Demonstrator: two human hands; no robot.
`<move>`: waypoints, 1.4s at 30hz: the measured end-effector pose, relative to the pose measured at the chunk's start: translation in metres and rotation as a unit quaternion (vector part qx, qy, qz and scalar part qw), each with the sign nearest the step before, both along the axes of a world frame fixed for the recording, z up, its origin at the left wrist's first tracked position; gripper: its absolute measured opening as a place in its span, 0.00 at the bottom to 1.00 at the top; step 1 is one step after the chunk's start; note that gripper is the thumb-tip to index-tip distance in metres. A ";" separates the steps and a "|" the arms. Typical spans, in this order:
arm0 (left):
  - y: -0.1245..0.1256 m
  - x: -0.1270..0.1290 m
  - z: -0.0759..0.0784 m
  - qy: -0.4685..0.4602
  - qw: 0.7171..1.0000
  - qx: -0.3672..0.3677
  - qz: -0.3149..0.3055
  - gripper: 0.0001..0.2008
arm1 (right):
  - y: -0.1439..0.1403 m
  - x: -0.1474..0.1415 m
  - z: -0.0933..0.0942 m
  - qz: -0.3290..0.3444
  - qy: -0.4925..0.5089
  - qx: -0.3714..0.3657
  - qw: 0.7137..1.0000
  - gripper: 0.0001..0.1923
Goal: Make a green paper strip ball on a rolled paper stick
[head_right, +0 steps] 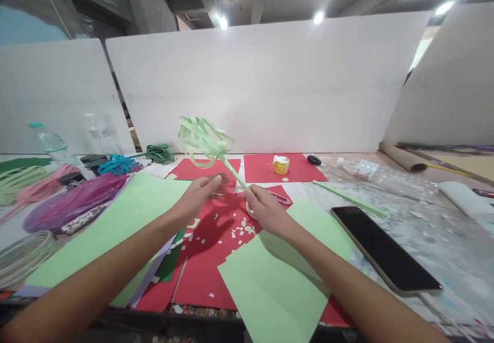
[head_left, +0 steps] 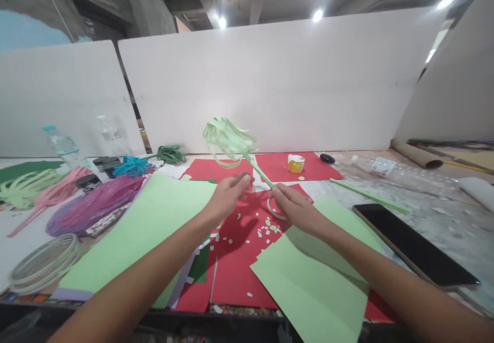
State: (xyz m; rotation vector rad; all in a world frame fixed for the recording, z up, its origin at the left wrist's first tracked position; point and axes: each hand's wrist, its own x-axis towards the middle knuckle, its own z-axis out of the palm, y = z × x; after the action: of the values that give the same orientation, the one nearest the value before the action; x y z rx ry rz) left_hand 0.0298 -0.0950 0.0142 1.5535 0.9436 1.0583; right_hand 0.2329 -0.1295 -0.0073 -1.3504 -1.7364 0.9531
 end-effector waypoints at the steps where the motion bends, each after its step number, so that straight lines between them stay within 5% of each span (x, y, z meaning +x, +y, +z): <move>1: 0.003 0.015 0.000 -0.078 0.996 -0.036 0.010 0.21 | -0.003 -0.004 0.000 0.005 0.049 -0.025 0.998 0.20; 4: 0.013 0.045 0.004 -0.245 0.967 -0.062 0.018 0.19 | -0.012 -0.013 0.002 0.025 0.183 -0.129 0.974 0.21; 8: 0.015 0.062 0.005 -0.306 0.947 -0.092 0.025 0.18 | -0.017 -0.016 0.004 0.041 0.264 -0.188 0.945 0.19; 15: -0.003 0.075 -0.014 -0.274 0.956 -0.106 0.027 0.18 | -0.016 -0.019 -0.007 0.013 0.262 -0.163 0.951 0.20; 23: -0.011 0.076 -0.016 -0.242 0.960 -0.130 0.049 0.19 | -0.014 -0.022 -0.018 -0.015 0.252 -0.083 0.964 0.23; 28: -0.013 0.071 -0.015 -0.304 0.940 -0.156 -0.002 0.19 | -0.015 -0.016 -0.006 0.105 0.361 -0.235 0.897 0.20; 33: -0.016 0.067 -0.013 -0.333 0.926 -0.163 -0.072 0.20 | -0.015 -0.002 0.004 0.215 0.436 -0.309 0.818 0.18; 42: -0.016 0.059 -0.007 -0.303 0.924 -0.191 -0.136 0.18 | -0.013 0.001 -0.001 0.248 0.443 -0.288 0.812 0.15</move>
State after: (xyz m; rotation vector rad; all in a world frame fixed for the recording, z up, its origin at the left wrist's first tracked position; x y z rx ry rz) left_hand 0.0891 -0.1106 0.0070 0.9107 0.4489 0.9927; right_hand 0.2339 -0.1427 -0.0086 -0.5163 -1.0609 2.1169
